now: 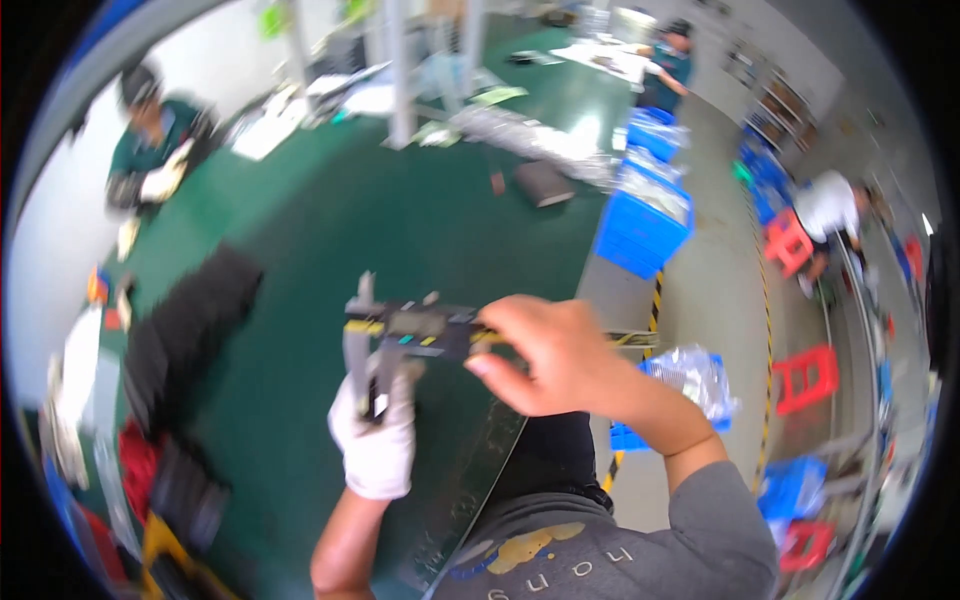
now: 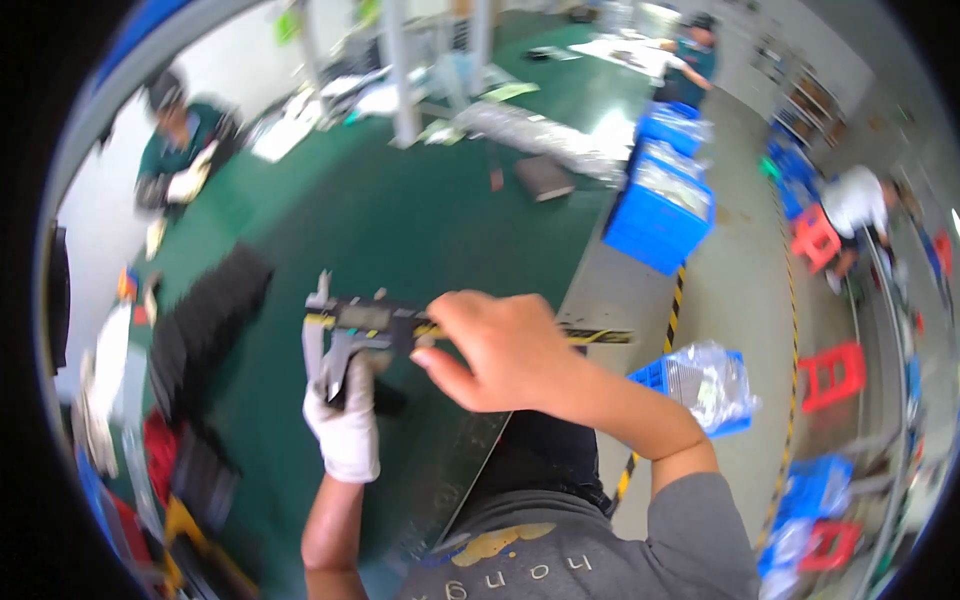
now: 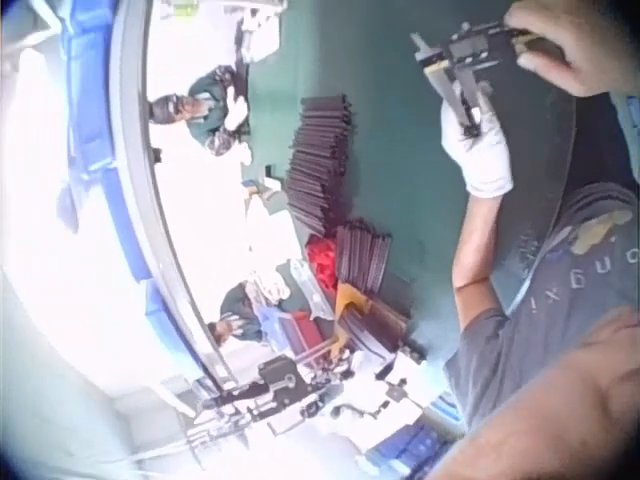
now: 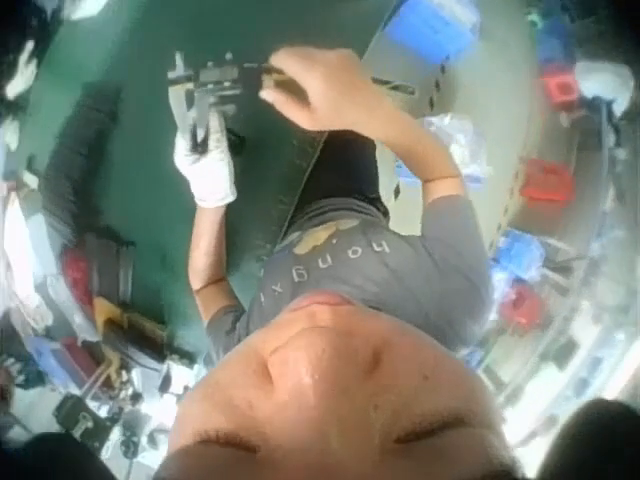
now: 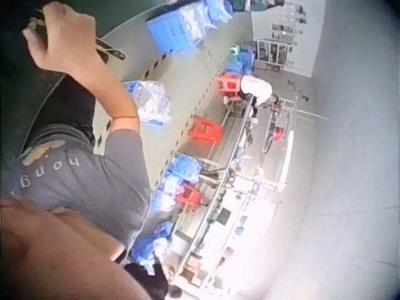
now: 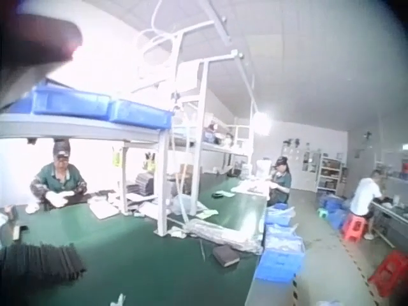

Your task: Measuring the diameter of black cylindrical tubes using a digital caliper.

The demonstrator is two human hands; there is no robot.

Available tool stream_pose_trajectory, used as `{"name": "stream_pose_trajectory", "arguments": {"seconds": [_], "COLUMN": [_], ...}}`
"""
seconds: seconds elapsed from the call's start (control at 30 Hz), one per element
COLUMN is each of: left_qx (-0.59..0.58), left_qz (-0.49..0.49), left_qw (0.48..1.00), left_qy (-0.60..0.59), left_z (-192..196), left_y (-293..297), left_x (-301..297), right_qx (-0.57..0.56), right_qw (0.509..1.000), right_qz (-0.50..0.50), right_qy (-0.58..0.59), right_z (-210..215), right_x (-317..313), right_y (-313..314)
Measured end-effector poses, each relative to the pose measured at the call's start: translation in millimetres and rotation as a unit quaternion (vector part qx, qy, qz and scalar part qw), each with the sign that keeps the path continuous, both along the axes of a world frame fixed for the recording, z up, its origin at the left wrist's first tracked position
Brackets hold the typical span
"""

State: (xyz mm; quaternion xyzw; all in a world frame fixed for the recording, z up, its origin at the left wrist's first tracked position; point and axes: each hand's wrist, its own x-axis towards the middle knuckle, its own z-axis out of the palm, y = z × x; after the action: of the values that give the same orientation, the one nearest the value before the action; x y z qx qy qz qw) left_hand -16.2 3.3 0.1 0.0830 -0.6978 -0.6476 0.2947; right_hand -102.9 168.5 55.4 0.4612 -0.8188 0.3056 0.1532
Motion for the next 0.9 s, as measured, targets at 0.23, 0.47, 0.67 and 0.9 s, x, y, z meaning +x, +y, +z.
{"name": "stream_pose_trajectory", "arguments": {"seconds": [0.23,0.47,0.67,0.9], "left_qx": [0.071,0.381,0.386,0.488], "left_qz": [0.217,0.078,-0.05,-0.135], "left_qw": [0.973,0.919,0.902,0.825], "left_qy": [0.036,-0.057,-0.189,-0.25], "left_z": [-29,-89,-65,-63], "left_y": [-44,-114,-44,-23], "left_x": [-4,-32,-44,-34], "right_qx": [-0.174,-0.285,-0.373,-0.457], "right_qw": [0.931,0.898,0.872,0.858], "right_qz": [-0.084,-0.09,-0.1,-0.071], "right_qy": [-0.309,-0.322,-0.302,-0.222], "right_z": [-87,-110,-101,-95], "right_x": [11,34,28,24], "right_y": [1,2,-8,-38]}}
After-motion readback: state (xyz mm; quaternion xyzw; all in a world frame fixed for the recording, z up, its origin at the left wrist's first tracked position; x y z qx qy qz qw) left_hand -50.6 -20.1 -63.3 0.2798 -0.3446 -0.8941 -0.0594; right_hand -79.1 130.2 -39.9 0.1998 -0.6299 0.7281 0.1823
